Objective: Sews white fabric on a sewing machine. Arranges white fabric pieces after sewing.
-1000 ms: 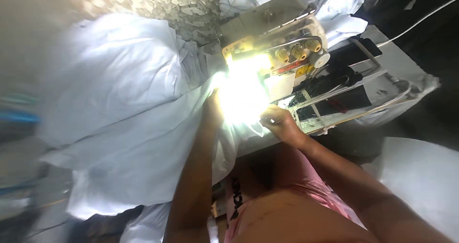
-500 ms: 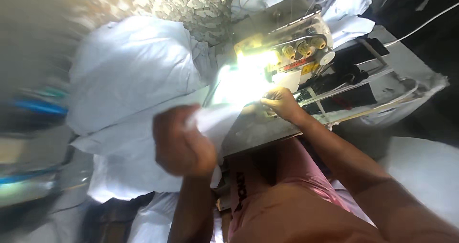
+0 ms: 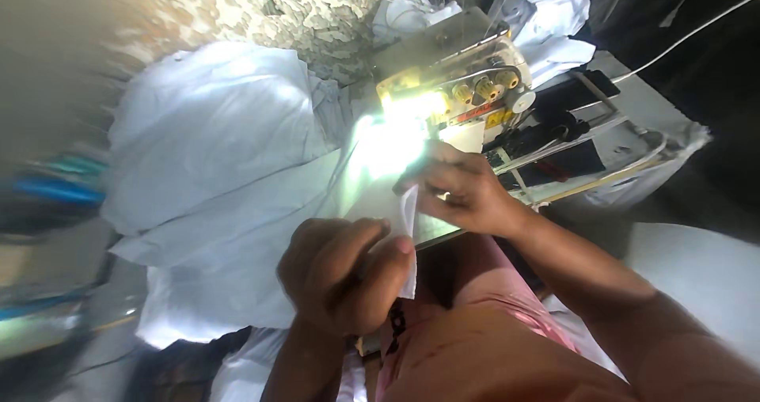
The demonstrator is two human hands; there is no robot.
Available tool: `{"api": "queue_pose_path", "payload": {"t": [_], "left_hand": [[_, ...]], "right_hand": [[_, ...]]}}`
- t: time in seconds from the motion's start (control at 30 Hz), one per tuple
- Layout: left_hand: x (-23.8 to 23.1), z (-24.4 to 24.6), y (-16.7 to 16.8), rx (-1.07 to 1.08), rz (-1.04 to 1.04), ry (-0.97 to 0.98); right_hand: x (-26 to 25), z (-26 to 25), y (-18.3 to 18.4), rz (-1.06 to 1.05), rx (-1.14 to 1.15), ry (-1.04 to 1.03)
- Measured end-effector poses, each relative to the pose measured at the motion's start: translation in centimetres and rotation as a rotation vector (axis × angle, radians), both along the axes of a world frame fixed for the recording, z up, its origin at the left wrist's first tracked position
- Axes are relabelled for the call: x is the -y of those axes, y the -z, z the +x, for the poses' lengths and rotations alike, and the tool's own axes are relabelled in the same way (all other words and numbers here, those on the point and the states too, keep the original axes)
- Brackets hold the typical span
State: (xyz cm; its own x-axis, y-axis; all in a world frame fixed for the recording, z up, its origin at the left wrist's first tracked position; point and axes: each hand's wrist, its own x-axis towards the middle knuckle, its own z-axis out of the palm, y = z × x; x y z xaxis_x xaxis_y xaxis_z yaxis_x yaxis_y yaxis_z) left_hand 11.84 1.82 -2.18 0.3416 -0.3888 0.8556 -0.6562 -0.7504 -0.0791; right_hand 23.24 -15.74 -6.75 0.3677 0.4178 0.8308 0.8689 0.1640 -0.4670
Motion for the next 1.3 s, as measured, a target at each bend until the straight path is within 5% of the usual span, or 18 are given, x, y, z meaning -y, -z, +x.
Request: {"api": "queue_pose_path", "payload": {"t": [0.2,0.43,0.67,0.93,1.1,1.3], "left_hand": [[0.0,0.8,0.7,-0.061,-0.261,0.136],[0.8,-0.1,-1.3,-0.491,-0.624,0.095],[-1.2,2.4,-0.3,-0.301,-0.435,-0.014],[-1.0,4.2,-0.7,-0.181,-0.548,0.011],[-1.2,1.5,-0.7,-0.100,-0.300,-0.084],[-0.4,0.9,-0.1,-0.093,-0.213,0.127]], "right_hand": [[-0.9,5.3,5.1,-0.248,-0.325,0.229],[0.1,3.6,5.7,-0.156,-0.592,-0.040],[0.4,3.3,8.0,-0.112,-0.655,-0.044],[0.0,4.2,6.2,-0.105,-0.592,-0.024],[0.5,4.5,4.9,-0.176,-0.390,0.009],[0.2,4.3,4.3,-0.173,-0.325,0.113]]}}
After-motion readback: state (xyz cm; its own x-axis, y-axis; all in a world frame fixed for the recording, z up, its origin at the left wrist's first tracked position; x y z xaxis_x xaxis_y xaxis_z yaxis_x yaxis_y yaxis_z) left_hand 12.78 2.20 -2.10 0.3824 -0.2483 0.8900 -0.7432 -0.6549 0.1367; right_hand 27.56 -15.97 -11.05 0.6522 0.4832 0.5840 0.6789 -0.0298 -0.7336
